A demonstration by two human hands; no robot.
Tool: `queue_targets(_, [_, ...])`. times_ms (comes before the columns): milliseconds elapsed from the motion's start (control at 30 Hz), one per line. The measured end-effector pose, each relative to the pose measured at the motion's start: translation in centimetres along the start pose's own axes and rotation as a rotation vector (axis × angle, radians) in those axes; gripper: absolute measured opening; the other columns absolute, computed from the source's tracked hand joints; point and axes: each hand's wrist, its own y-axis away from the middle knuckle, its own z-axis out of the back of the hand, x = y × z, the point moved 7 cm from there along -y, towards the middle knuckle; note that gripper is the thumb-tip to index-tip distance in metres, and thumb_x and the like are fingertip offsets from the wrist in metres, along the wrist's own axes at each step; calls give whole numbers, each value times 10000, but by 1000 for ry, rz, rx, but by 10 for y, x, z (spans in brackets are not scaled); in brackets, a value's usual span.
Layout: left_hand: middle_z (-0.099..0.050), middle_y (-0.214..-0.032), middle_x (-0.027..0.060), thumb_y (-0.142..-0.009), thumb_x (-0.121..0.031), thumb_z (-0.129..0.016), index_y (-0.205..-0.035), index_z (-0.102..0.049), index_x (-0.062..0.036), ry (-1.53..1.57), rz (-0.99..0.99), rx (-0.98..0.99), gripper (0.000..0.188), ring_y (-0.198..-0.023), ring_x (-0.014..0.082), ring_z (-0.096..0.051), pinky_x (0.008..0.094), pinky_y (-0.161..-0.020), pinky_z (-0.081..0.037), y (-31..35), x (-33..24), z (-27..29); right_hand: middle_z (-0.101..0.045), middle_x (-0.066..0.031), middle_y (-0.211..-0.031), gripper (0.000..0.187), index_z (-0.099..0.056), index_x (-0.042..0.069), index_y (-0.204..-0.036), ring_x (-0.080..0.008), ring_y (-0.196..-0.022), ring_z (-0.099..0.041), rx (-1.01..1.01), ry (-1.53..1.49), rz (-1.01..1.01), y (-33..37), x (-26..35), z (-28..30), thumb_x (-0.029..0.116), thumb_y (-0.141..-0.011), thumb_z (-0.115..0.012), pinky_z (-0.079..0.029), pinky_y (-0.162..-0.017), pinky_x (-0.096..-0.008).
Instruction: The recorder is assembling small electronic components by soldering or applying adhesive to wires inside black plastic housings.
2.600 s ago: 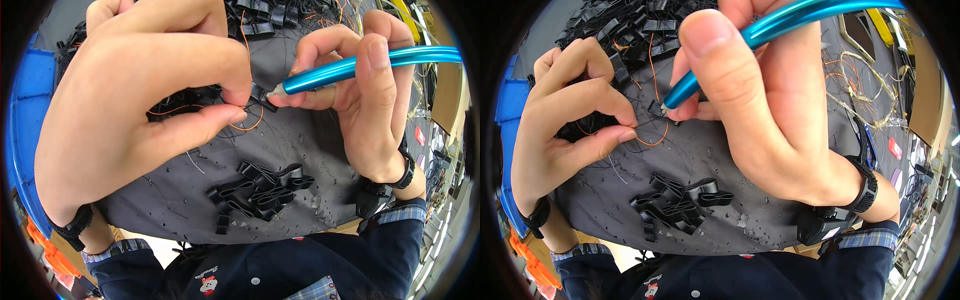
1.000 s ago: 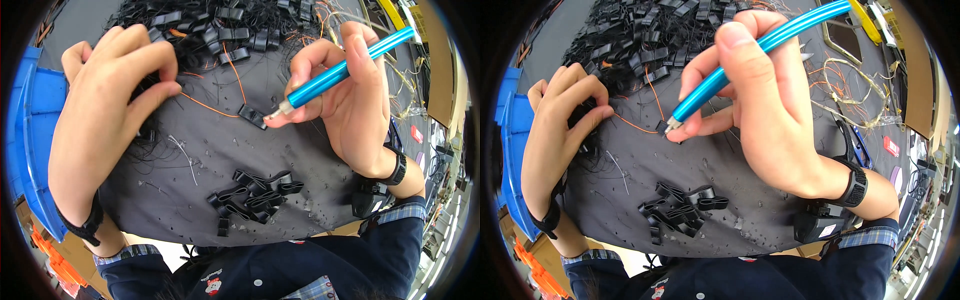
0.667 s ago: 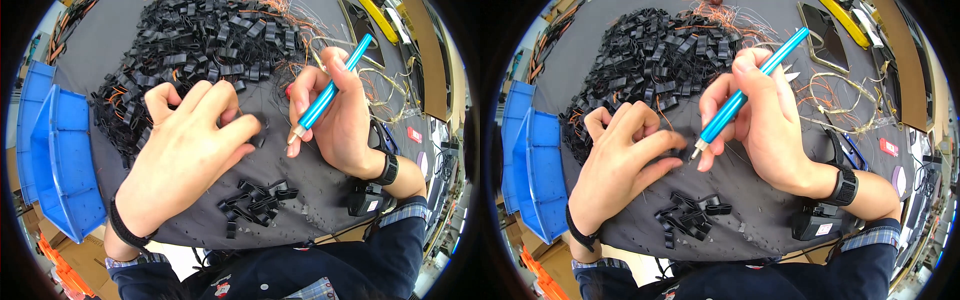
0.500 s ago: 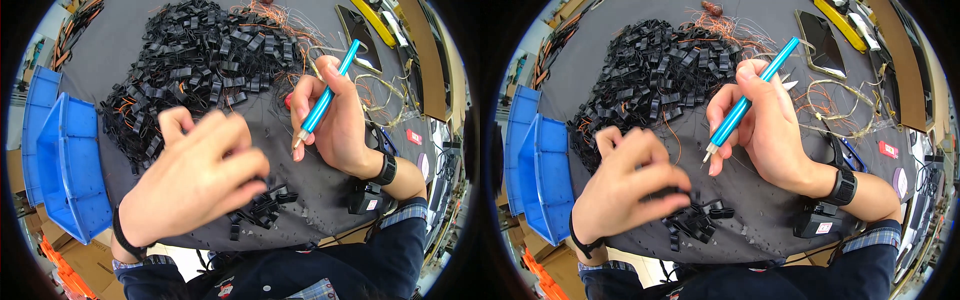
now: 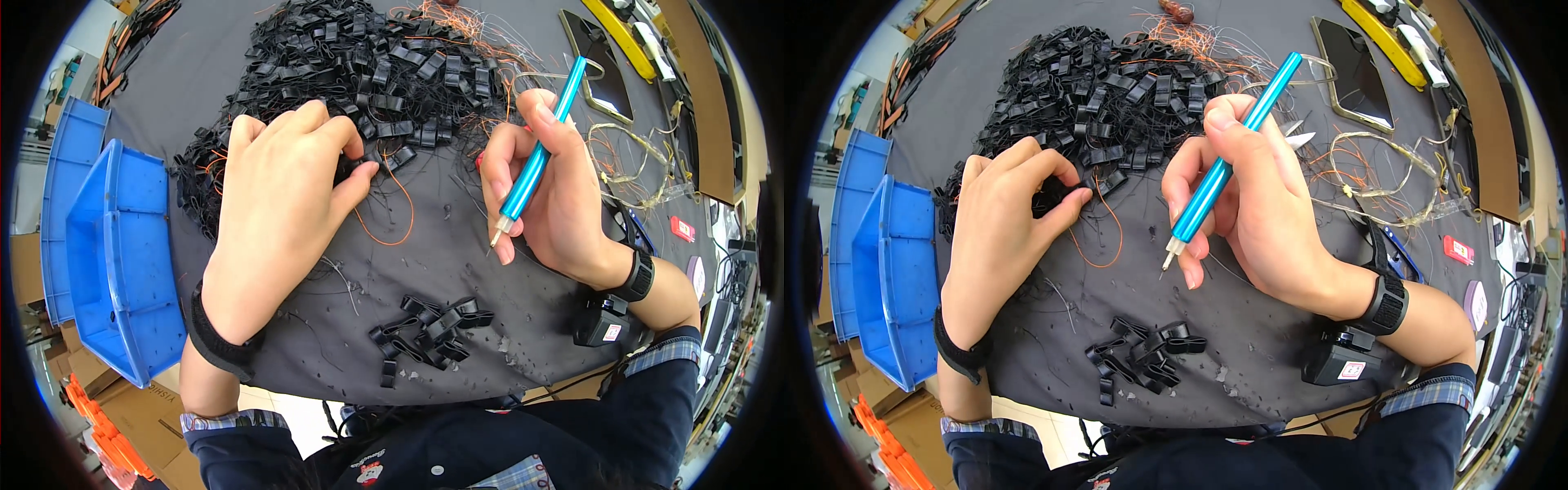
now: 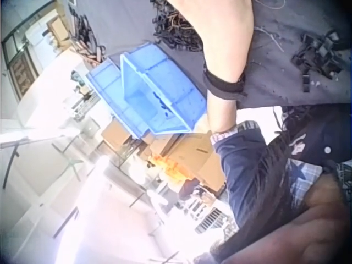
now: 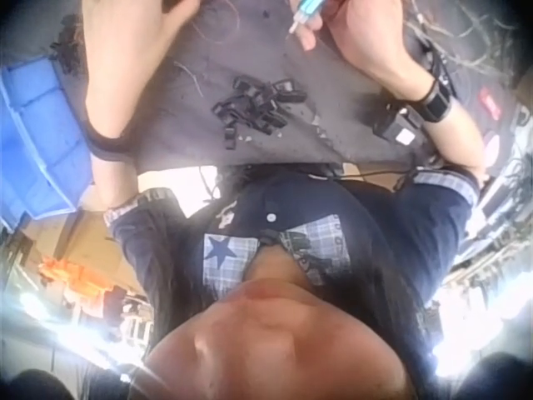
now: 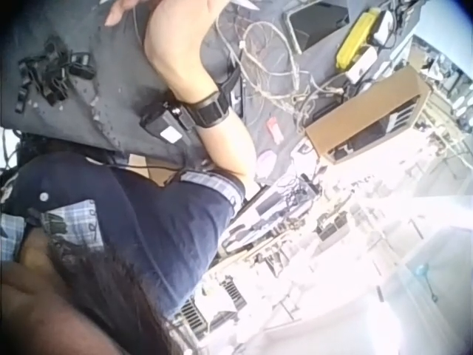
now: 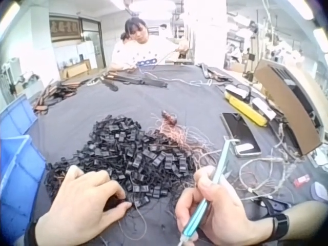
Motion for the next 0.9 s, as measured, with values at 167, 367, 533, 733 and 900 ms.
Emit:
queue_targets(167, [-473, -644, 2, -647, -177, -710, -706, -600, -102, 302, -67, 188, 145, -627, 146, -454, 289, -689, -297, 9, -21, -2, -508, -138, -641, 189, -301, 143, -912, -188, -409, -476, -42, -54, 3, 3, 4, 2, 321, -944, -357, -440, -312, -322])
queue_targets(367, [-487, -688, -19, -625, -206, -753, -729, -578, -134, 280, -168, 194, 216, -650, 156, -466, 302, -683, -279, 19, -48, -3, -432, -58, -571, 228, -293, 182, -839, -134, -317, -393, -150, 143, 67, 1, 12, -5, 387, -936, -312, -386, -240, -257])
queue_targets(533, [-466, -706, -24, -598, -218, -762, -857, -595, -120, 348, -53, 223, 324, -660, 132, -419, 284, -695, -280, 14, -25, -3, -489, -146, -659, 227, -269, 132, -925, -178, -414, -486, -187, 473, 151, 6, 14, -7, 356, -953, -292, -444, -332, -276])
queue_targets(733, [-473, -752, -4, -651, -78, -692, -936, -631, -129, 338, -106, 270, 296, -677, 139, -428, 278, -719, -255, 17, -23, -11, -521, -219, -794, 258, -224, 120, -1004, -248, -587, -595, 151, 646, 281, 13, 7, -17, 371, -963, -271, -568, -535, -355])
queue_targets(900, [-501, -766, -6, -660, -85, -687, -822, -629, -120, 235, -25, 340, 175, -686, 138, -437, 286, -719, -244, 13, -27, -4, -517, -242, -860, 271, -215, 95, -1028, -248, -633, -609, 105, 688, 240, 14, 2, -19, 354, -966, -266, -581, -622, -408])
